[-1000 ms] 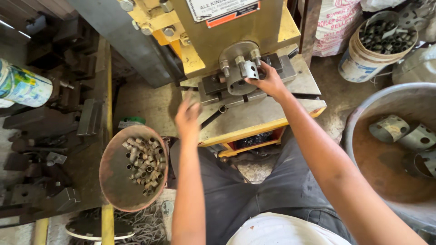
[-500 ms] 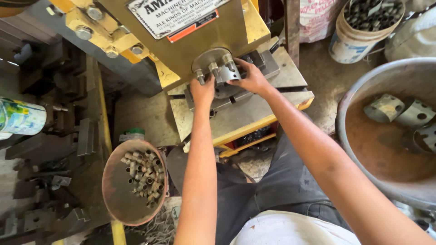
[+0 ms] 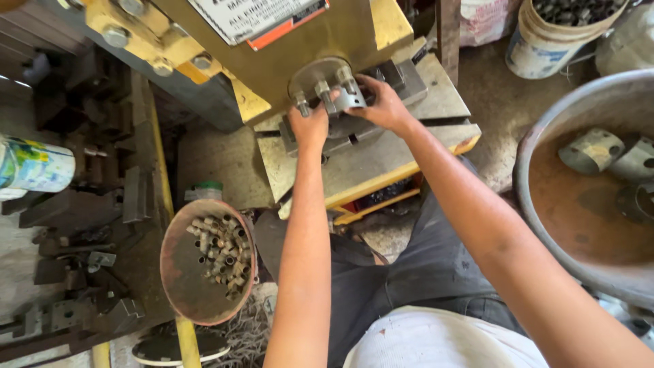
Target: The person places a metal cylinder into a press machine and inserts small metal spacers into holes on its surface by hand. They repeatedly reach for spacers from a bucket and position the cylinder under the machine's press to secure the components.
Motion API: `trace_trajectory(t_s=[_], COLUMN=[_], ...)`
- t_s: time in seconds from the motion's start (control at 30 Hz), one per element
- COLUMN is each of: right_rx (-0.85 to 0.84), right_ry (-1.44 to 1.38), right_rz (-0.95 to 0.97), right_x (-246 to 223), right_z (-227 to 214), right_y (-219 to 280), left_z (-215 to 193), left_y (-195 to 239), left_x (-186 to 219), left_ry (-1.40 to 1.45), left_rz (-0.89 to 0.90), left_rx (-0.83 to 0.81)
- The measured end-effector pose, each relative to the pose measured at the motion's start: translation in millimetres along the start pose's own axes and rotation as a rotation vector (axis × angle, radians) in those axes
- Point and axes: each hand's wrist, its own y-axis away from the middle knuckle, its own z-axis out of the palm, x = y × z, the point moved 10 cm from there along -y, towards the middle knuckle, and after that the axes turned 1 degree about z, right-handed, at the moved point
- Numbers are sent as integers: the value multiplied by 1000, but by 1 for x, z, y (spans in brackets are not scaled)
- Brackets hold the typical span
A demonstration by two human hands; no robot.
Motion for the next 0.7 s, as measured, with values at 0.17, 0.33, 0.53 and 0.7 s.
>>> trace_trajectory(t_s=[0.17, 0.33, 0.53, 0.7], right_rx=[-13, 15, -35, -64], right_ry=[-58, 20, -64, -180], right_rz=[31, -5, -20, -37], right_x=[1, -7, 1, 3], right_z=[1, -4, -3, 1], right_y=[4, 7, 1, -3], left_z=[-4, -1, 0, -3], left_y=[6, 1, -8, -19], left_x=[8, 5, -9, -3], left_ry=[-74, -135, -187, -323], left_rz=[109, 95, -81, -40], left_rx=[38, 41, -192, -209])
